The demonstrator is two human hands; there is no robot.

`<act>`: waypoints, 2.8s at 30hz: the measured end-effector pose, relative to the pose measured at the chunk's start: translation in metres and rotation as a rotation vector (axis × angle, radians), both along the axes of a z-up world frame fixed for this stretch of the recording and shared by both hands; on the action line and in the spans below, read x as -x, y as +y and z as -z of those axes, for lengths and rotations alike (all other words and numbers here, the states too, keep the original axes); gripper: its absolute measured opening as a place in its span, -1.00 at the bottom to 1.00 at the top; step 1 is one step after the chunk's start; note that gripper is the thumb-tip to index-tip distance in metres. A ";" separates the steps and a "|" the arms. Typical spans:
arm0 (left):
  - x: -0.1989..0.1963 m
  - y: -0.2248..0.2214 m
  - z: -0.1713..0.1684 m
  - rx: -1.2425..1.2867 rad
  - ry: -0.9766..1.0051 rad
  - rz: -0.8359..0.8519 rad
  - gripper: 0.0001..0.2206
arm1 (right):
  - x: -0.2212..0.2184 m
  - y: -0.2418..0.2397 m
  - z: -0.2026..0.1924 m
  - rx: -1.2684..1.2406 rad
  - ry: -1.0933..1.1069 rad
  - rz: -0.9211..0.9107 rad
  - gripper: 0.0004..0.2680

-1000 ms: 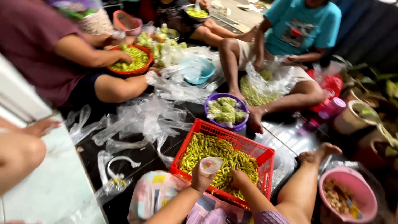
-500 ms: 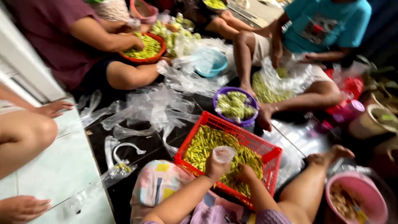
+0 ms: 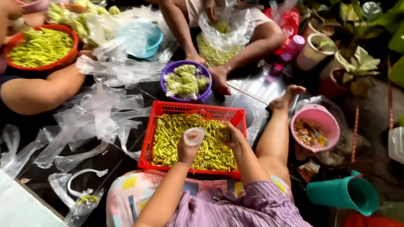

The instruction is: The person sits on the floor and repeatedly scoops green beans from a red crate into small plastic bags, then ties the bags closed. Other people are also sitting nearby performing similar packaging tasks.

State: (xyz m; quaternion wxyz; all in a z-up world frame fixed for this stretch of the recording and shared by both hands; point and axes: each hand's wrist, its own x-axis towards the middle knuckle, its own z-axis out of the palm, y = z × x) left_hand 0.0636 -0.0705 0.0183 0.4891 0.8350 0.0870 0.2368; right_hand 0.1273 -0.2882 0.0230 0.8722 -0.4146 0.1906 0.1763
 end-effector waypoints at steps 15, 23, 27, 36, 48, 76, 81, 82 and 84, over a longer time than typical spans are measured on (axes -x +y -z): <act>-0.016 -0.012 0.015 -0.160 -0.273 0.050 -0.55 | -0.004 0.065 -0.138 0.484 -0.467 -0.490 -0.79; -0.015 -0.007 0.009 -0.289 -0.321 -0.104 -0.58 | 0.001 0.087 -0.141 1.024 -0.486 -0.672 -0.86; -0.017 0.001 0.022 -0.503 -0.296 -0.106 -0.69 | 0.006 0.093 -0.143 1.033 -0.428 -0.801 -0.85; -0.021 -0.010 0.052 -0.234 -0.035 0.004 -0.56 | 0.004 0.095 -0.170 1.121 -0.477 -0.948 -0.68; -0.013 -0.004 0.019 0.044 0.152 0.018 -0.28 | -0.014 0.101 -0.147 1.651 -0.836 -1.010 -0.78; -0.003 -0.004 0.003 0.185 0.213 0.014 -0.24 | -0.012 0.122 -0.154 1.522 -0.868 -0.987 -0.79; -0.002 -0.002 0.003 0.221 0.142 0.002 -0.27 | -0.009 0.124 -0.161 1.149 -0.835 -0.632 -0.82; -0.008 -0.002 0.011 0.220 0.108 0.006 -0.27 | -0.007 0.127 -0.149 1.163 -0.864 -0.613 -0.82; -0.009 -0.003 0.030 0.147 0.136 -0.032 -0.26 | 0.005 0.131 -0.120 0.621 -0.643 -0.320 -0.79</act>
